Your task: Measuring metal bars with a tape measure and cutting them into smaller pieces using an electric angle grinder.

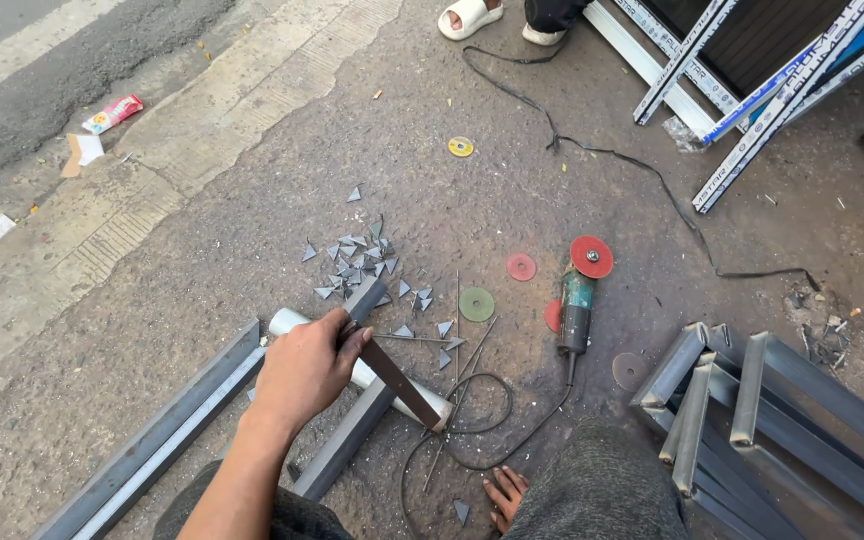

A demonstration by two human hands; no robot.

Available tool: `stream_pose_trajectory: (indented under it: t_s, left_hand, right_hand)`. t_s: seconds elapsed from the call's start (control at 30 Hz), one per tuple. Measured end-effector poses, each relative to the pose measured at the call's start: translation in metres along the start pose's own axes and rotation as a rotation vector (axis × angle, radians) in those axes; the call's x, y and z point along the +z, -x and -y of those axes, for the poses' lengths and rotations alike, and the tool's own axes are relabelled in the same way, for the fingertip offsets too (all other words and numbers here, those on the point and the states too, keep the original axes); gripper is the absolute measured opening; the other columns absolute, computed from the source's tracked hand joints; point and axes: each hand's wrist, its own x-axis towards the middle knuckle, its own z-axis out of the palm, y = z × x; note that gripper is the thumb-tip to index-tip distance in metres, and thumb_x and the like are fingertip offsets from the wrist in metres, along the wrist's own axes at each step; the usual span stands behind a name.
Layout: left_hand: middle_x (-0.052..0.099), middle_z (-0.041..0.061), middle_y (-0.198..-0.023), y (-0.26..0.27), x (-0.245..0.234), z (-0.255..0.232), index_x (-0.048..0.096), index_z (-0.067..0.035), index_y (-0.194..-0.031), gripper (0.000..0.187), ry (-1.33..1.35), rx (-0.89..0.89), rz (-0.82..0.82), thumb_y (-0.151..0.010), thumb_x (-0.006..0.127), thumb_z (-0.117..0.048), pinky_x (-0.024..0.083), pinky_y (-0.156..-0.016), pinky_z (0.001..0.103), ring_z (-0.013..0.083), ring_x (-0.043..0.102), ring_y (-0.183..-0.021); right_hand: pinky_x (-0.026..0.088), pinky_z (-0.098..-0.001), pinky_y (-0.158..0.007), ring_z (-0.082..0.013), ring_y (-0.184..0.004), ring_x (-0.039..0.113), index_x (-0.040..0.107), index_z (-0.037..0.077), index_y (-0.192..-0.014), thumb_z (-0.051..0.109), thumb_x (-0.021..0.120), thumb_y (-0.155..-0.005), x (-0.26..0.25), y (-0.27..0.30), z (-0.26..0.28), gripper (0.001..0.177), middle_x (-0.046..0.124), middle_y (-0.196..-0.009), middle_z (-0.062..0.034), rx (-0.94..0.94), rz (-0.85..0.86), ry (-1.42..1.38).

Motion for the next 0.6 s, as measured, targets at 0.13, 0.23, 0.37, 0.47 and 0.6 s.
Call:
stream_pose_trajectory:
  t_s: [0.13, 0.23, 0.37, 0.47, 0.6]
  left_hand:
    - [0.075, 0.02, -0.093, -0.008, 0.003, -0.001, 0.07, -0.012, -0.102, 0.035, 0.002, 0.009, 0.021, -0.098, 0.056, -0.045, 0.058, -0.087, 0.053, 0.0464, 0.073, -0.096]
    - [0.076, 0.018, -0.091, -0.012, 0.002, -0.003, 0.07, -0.011, -0.101, 0.031, 0.014, 0.031, 0.047, -0.098, 0.058, -0.039, 0.059, -0.086, 0.051, 0.0441, 0.075, -0.096]
    - [0.076, 0.02, -0.093, -0.026, 0.007, 0.0, 0.071, -0.01, -0.102, 0.031, 0.032, 0.056, 0.088, -0.098, 0.059, -0.039, 0.059, -0.087, 0.052, 0.0447, 0.074, -0.096]
    - [0.077, 0.022, -0.095, -0.041, 0.006, -0.001, 0.071, -0.008, -0.104, 0.032, 0.019, 0.088, 0.102, -0.098, 0.06, -0.038, 0.057, -0.089, 0.056, 0.0469, 0.073, -0.099]
    - [0.076, 0.022, -0.09, -0.062, 0.034, 0.006, 0.071, -0.008, -0.1, 0.033, 0.006, 0.165, -0.023, -0.098, 0.063, -0.039, 0.055, -0.085, 0.06, 0.0498, 0.071, -0.095]
  right_hand:
    - [0.049, -0.05, -0.101, -0.0311, -0.125, 0.055, 0.057, 0.028, -0.138, 0.058, 0.048, -0.1, -0.027, -0.013, -0.001, 0.05, 0.059, -0.13, -0.0069, 0.085, 0.003, 0.013]
    - [0.051, -0.0489, -0.1, -0.0309, -0.122, 0.058, 0.059, 0.027, -0.135, 0.056, 0.049, -0.099, -0.045, -0.038, -0.006, 0.047, 0.061, -0.126, -0.0069, 0.141, 0.011, 0.016]
    - [0.054, -0.0473, -0.098, -0.0308, -0.118, 0.062, 0.061, 0.027, -0.13, 0.054, 0.051, -0.099, -0.066, -0.089, -0.033, 0.043, 0.064, -0.119, -0.007, 0.224, 0.009, 0.027]
    - [0.056, -0.0462, -0.097, -0.0306, -0.115, 0.065, 0.063, 0.026, -0.127, 0.052, 0.052, -0.099, -0.085, -0.125, -0.044, 0.04, 0.066, -0.115, -0.007, 0.303, 0.021, 0.022]
    - [0.058, -0.0447, -0.095, -0.0305, -0.111, 0.068, 0.066, 0.025, -0.122, 0.05, 0.054, -0.098, -0.082, -0.061, -0.008, 0.036, 0.069, -0.108, -0.0071, 0.514, 0.14, -0.052]
